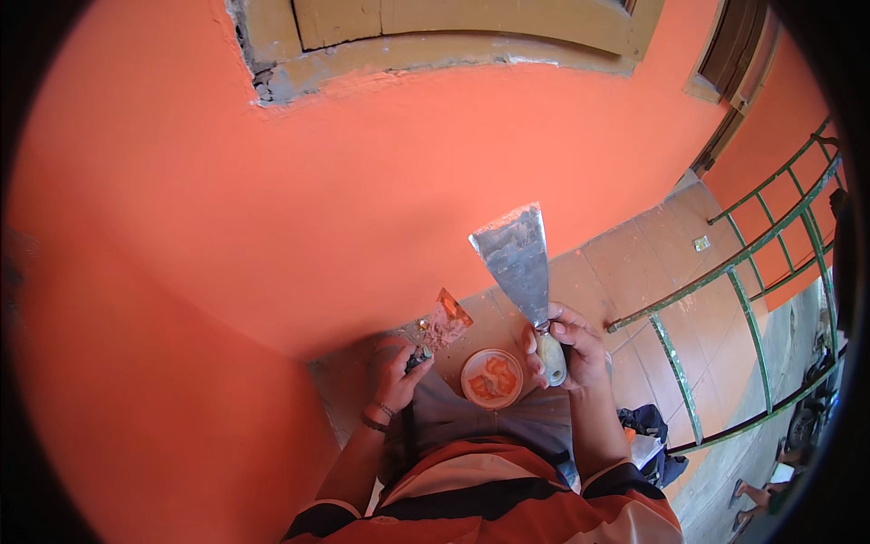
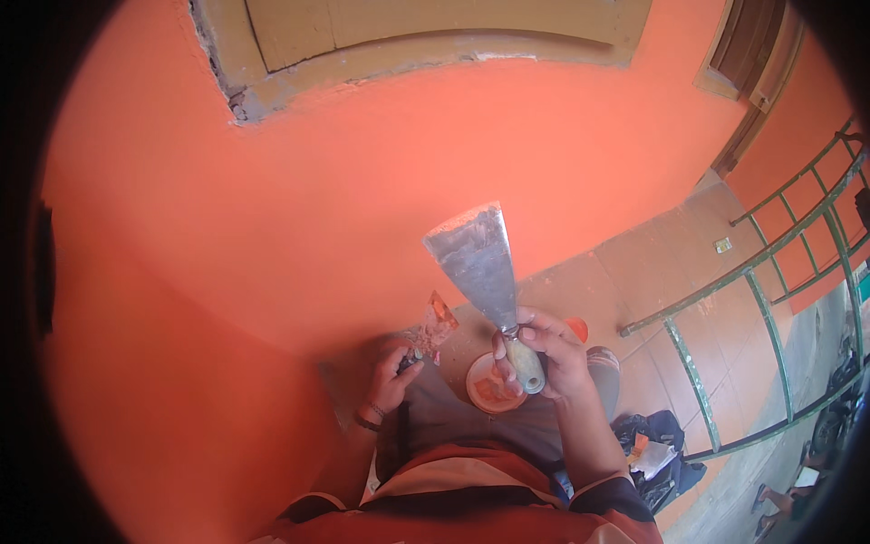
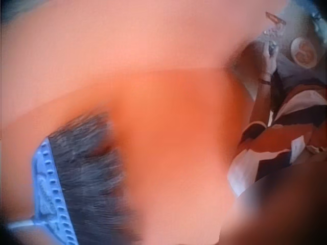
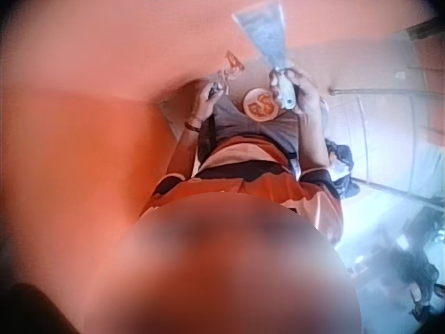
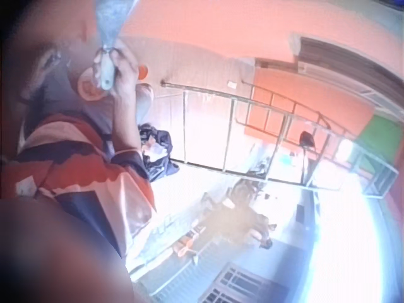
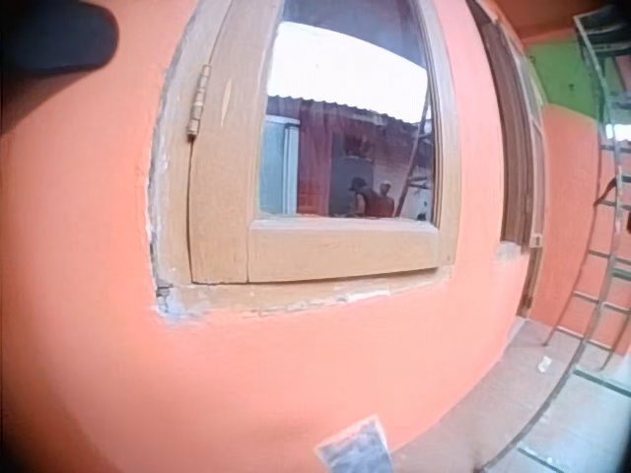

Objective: The person scoops orange plaster from a container using a small trowel and applies it to the wall around a window frame with a larger trowel. They repeatedly smooth the surface to fill gaps and create an even finish.

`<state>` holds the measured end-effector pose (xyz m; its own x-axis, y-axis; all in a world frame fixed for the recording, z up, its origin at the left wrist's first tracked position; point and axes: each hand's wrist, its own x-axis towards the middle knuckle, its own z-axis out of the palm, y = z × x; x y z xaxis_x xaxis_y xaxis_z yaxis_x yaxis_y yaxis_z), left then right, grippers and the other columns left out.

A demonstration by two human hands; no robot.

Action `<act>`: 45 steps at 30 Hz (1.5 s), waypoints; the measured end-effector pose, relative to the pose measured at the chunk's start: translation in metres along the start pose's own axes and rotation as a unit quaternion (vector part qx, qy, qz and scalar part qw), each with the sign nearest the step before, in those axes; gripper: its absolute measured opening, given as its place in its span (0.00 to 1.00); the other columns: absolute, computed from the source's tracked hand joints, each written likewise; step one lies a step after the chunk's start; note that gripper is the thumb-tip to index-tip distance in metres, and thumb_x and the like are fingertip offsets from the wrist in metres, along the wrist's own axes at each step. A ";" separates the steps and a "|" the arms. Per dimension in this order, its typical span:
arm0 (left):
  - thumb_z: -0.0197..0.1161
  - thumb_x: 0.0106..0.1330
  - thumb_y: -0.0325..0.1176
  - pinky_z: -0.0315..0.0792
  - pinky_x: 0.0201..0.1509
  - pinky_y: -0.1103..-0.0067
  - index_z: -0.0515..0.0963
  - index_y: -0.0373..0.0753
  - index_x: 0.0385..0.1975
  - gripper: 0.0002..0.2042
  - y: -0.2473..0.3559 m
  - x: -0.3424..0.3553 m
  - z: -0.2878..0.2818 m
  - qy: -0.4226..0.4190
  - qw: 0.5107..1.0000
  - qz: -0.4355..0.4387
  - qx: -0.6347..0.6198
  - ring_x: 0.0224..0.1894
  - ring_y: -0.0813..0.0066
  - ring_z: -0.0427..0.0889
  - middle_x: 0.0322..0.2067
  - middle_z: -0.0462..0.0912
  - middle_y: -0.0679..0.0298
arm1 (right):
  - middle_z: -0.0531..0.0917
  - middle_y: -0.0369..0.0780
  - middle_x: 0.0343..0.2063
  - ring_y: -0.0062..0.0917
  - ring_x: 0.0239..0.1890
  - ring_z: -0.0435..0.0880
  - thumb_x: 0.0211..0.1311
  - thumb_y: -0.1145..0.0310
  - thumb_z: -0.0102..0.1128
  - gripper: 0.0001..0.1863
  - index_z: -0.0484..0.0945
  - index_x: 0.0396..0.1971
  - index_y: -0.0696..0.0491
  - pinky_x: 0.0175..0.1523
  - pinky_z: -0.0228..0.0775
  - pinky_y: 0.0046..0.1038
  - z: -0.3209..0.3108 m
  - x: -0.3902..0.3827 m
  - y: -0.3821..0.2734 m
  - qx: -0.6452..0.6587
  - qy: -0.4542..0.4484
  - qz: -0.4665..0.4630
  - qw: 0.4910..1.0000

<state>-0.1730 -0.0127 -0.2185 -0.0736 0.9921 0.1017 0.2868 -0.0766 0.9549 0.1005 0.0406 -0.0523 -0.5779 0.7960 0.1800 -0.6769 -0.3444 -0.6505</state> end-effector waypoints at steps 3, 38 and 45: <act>0.64 0.67 0.35 0.72 0.41 0.78 0.75 0.32 0.45 0.15 0.029 -0.010 -0.016 -0.006 1.000 -0.001 -0.031 0.32 0.75 0.75 0.29 0.77 0.60 | 0.80 0.51 0.35 0.35 0.27 0.82 0.69 0.69 0.50 0.19 0.72 0.55 0.65 0.23 0.76 0.31 -0.012 -0.021 -0.006 -0.016 -0.020 -0.011 1.000; 0.71 0.56 0.35 0.75 0.34 0.70 0.79 0.29 0.38 0.17 0.172 -0.010 -0.016 0.036 0.894 0.323 0.308 0.31 0.54 0.82 0.33 0.82 0.53 | 0.80 0.44 0.34 0.30 0.35 0.79 0.58 0.83 0.61 0.19 0.81 0.51 0.60 0.42 0.71 0.26 0.003 -0.127 -0.025 -0.667 0.140 -0.154 0.716; 0.72 0.55 0.33 0.75 0.33 0.70 0.79 0.29 0.39 0.16 0.164 -0.012 -0.012 0.066 0.902 0.330 0.270 0.31 0.55 0.82 0.32 0.81 0.53 | 0.79 0.42 0.32 0.30 0.31 0.79 0.59 0.82 0.61 0.17 0.81 0.50 0.61 0.36 0.72 0.28 -0.043 -0.121 -0.019 -0.728 0.161 -0.122 0.655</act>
<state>-0.1363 -0.0388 -0.0597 0.1814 0.7248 0.6647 0.7306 -0.5517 0.4022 0.2024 -0.0275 -0.0939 -0.2482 0.8835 0.3973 0.5576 0.4657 -0.6872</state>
